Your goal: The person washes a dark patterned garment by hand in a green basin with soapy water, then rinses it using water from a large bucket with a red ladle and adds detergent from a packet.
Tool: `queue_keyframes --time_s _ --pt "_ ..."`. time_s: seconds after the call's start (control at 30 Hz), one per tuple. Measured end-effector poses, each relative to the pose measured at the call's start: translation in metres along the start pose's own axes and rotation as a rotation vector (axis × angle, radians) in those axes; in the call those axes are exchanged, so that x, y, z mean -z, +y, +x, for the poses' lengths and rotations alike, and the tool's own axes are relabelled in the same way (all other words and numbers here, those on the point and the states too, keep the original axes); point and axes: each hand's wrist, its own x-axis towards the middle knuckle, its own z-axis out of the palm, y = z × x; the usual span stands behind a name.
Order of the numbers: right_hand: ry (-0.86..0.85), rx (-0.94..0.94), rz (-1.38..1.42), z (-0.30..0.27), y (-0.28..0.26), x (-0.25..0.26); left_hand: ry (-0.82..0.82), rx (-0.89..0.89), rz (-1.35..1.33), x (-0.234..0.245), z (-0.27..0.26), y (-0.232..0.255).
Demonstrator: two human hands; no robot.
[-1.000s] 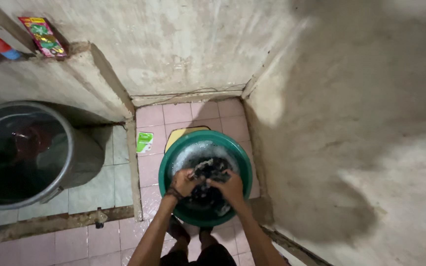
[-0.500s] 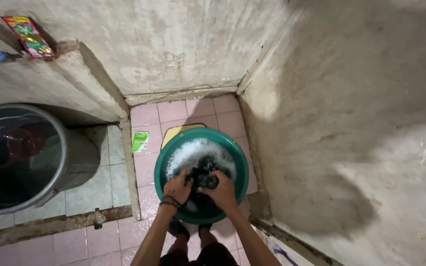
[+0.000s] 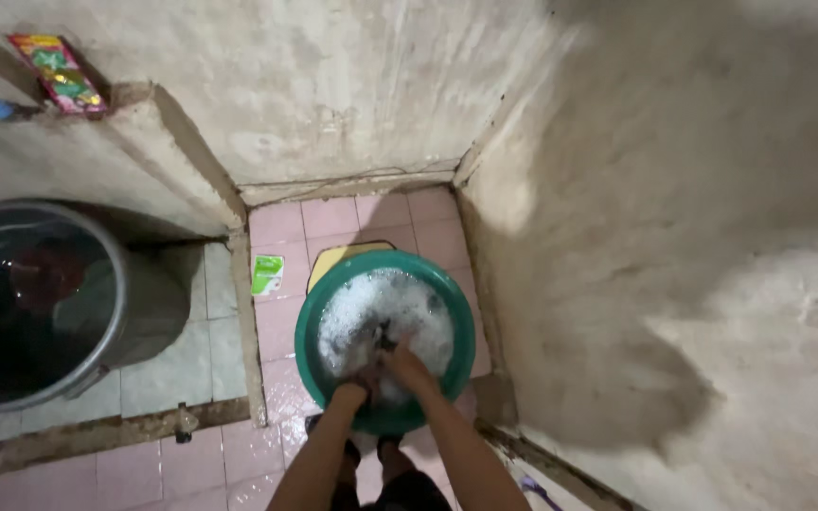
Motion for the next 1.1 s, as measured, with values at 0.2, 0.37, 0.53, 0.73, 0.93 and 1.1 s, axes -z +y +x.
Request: queue_keyframes --time_s 0.2,0.37,0.53,0.73,0.93,1.1 --pt "0.370 0.226 -0.240 -0.005 -0.030 0.019 0.333 -0.089 -0.021 0.024 -0.019 0.000" --pt "0.407 0.138 0.120 -0.035 -0.038 0.033 0.483 -0.317 -0.169 0.047 -0.051 -0.017" --pt "0.380 0.227 0.606 -0.055 -0.050 0.051 0.678 -0.409 -0.287 0.069 -0.065 -0.017" --pt "0.408 0.379 0.470 -0.071 -0.111 0.092 0.801 -0.645 -0.665 0.132 -0.094 -0.011" --pt "0.430 0.533 0.358 -0.063 -0.129 0.136 0.706 -0.523 -0.753 0.180 -0.130 0.035" --pt "0.372 0.361 0.050 -0.047 -0.076 0.117 0.703 -0.458 -0.688 0.131 -0.093 0.038"
